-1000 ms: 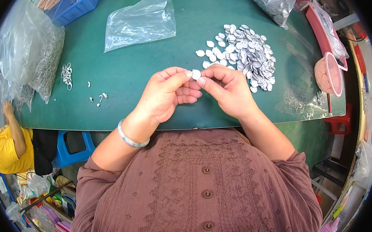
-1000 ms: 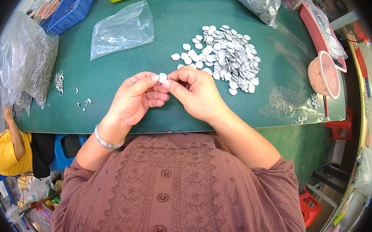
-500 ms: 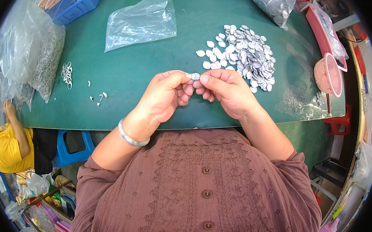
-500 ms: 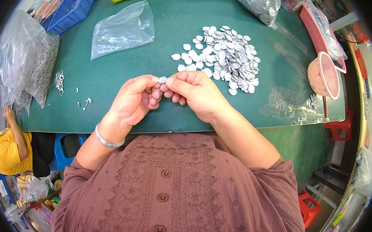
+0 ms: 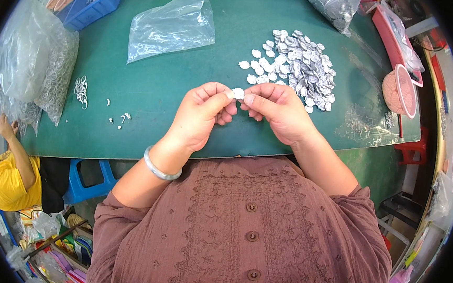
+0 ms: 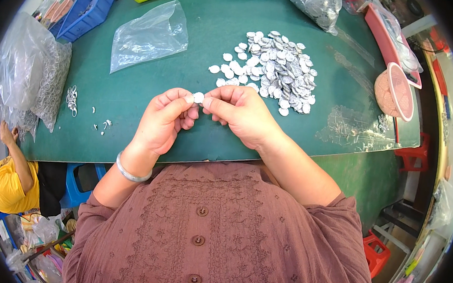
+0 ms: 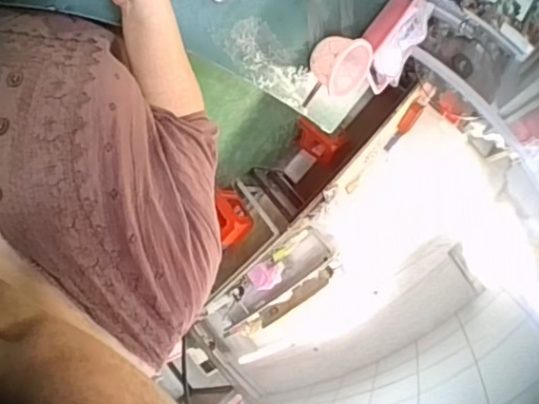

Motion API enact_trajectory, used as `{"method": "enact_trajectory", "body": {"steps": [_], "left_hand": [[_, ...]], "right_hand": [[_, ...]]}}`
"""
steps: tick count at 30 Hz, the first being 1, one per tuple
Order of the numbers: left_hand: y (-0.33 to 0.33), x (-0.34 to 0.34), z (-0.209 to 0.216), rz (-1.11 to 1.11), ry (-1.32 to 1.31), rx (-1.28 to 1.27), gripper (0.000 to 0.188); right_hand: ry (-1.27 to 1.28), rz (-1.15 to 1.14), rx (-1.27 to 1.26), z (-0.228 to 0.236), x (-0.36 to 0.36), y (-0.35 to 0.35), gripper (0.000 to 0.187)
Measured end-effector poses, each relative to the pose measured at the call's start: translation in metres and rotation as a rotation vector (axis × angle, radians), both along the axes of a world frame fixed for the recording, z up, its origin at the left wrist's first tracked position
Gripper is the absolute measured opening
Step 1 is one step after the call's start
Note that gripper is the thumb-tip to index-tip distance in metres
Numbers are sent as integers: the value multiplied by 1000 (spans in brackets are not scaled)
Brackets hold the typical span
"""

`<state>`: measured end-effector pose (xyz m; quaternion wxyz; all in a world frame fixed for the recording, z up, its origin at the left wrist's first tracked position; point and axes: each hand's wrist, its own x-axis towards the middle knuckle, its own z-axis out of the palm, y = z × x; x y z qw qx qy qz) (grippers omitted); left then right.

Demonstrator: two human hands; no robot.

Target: The person sits at a workbench and assembles small silver jewelry components by hand. They pick up flat silver pieces and link them with small metal rings, placing the finished assemblies into a pink basket. The person also handles plastic bags containing loose components.

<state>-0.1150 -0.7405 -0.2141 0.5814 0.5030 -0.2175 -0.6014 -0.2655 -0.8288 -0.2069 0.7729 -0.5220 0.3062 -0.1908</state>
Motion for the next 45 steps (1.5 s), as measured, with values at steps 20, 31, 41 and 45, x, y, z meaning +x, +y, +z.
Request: {"method": "enact_trajectory", "body": {"steps": [20,31,41,45], "left_hand": [[3,-7,-2,36,-124,-123,15],[4,-13,-6,60,-3,-228,24],[2,0,-13,-18,253,-253,29],[2,4,-11,-54,277,-240,30]], "right_hand": [[10,-136,-733,-11,0,2,8],[-38,-234,-1612,-5,4,3,17],[69,-243,-1203,-5,-4,-6,19],[291,-194,-1426,-11,-12,-18,18]]}}
